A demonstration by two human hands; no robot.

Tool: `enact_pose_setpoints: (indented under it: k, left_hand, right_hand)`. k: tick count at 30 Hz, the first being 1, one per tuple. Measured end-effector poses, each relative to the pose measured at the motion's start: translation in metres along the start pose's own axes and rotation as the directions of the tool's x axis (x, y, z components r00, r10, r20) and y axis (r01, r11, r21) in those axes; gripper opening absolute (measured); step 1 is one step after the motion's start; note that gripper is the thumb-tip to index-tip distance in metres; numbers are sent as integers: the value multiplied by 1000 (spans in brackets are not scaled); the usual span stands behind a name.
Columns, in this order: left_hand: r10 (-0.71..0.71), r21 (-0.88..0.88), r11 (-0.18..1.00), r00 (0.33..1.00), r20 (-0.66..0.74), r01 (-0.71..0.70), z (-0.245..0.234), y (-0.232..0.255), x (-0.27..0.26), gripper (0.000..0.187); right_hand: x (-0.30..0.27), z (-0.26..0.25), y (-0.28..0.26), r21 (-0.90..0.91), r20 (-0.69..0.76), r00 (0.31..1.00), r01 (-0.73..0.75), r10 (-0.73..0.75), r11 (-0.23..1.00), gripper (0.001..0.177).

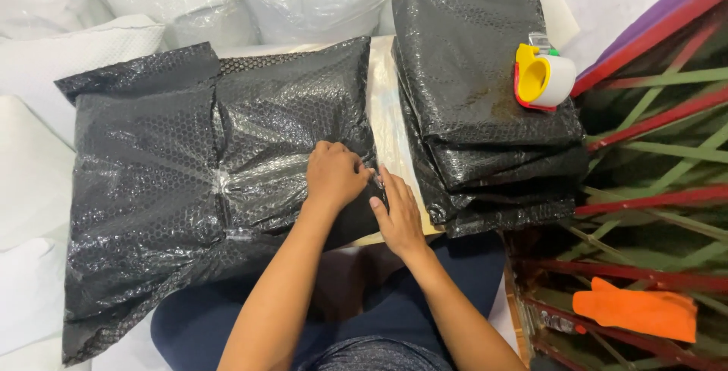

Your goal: Wrapping a pillow in black bubble wrap and securing it with tape from a dispenser.

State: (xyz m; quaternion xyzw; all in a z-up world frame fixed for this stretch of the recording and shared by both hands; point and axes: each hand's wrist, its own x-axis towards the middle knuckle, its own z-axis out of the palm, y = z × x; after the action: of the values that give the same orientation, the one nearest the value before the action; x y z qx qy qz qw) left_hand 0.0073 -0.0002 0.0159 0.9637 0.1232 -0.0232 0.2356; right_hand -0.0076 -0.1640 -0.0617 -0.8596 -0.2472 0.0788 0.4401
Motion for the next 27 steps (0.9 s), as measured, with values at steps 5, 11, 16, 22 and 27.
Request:
enact_pose_setpoints:
  k: [5, 11, 16, 22, 27]
  left_hand:
    - [43, 19, 999, 997, -68, -42, 27, -13, 2, 19]
    - [168, 4, 986, 984, -66, -168, 1, -9, -24, 46]
    - [228, -152, 960, 971, -68, -236, -50, -23, -72, 51]
    - [190, -116, 961, 903, -385, -252, -80, -120, -151, 43]
    - [-40, -40, 999, 770, -637, 19, -99, -234, -244, 55]
  right_hand:
    - [-4, 9, 10, -107, 97, 995, 37, -26, 994, 106]
    - [3, 13, 16, -99, 113, 993, -8, 19, 995, 122]
    - [8, 6, 15, -183, 97, 995, 25, -8, 983, 125]
    - [22, -15, 31, -296, 51, 993, 116, -106, 948, 107]
    - [22, -17, 14, -413, -57, 951, 254, -303, 874, 91]
